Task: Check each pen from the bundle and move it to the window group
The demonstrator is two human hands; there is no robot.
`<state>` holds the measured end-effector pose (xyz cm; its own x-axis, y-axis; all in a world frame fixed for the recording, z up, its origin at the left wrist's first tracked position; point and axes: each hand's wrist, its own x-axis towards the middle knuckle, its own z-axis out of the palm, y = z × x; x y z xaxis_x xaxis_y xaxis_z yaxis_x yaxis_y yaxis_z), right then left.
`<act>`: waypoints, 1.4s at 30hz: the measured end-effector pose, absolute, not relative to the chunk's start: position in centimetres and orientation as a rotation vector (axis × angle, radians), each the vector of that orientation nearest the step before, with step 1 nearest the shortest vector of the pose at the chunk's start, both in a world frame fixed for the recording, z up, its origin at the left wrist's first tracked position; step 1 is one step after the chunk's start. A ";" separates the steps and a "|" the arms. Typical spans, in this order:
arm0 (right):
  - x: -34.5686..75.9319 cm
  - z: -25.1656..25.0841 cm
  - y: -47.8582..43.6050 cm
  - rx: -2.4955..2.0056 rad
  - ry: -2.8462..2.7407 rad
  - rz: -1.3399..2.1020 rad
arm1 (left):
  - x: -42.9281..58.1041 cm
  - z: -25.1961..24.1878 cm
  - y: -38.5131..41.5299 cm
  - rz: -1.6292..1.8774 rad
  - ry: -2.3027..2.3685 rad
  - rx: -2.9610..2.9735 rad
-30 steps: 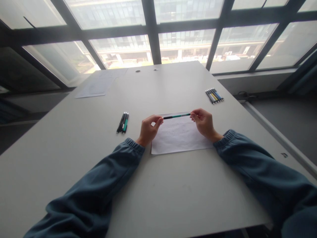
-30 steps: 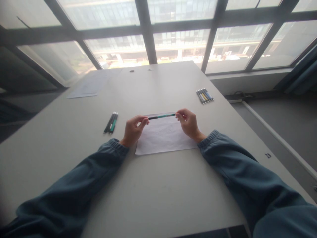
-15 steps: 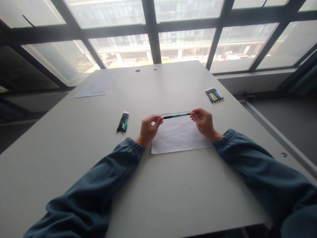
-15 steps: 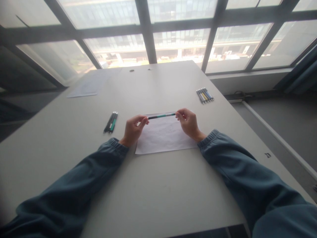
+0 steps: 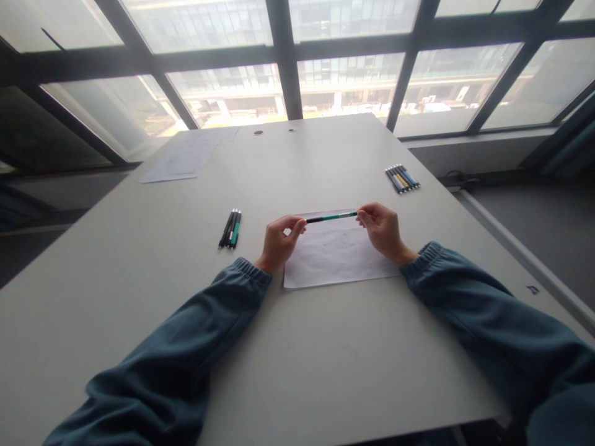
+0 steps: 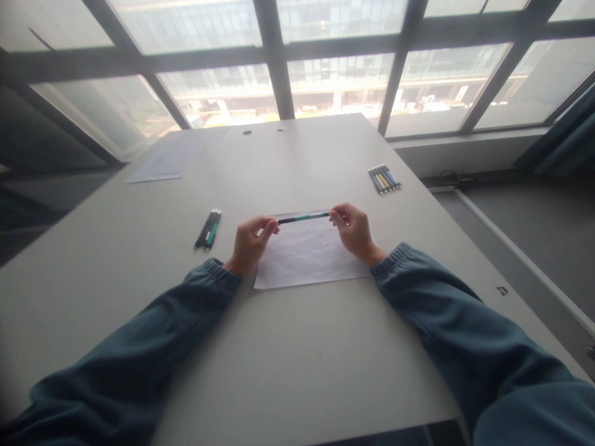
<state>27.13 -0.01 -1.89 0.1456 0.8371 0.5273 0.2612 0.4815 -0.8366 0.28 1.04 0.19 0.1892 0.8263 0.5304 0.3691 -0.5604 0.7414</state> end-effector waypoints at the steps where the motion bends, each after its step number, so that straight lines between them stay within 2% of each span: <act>1: 27.1 -1.9 0.0 -1.045 -1.409 0.547 | 0.3 0.2 1.0 1.342 1.119 2.017; 42: 27.1 -1.7 -0.2 -1.048 -1.431 0.543 | 0.3 0.3 0.9 1.309 1.131 2.011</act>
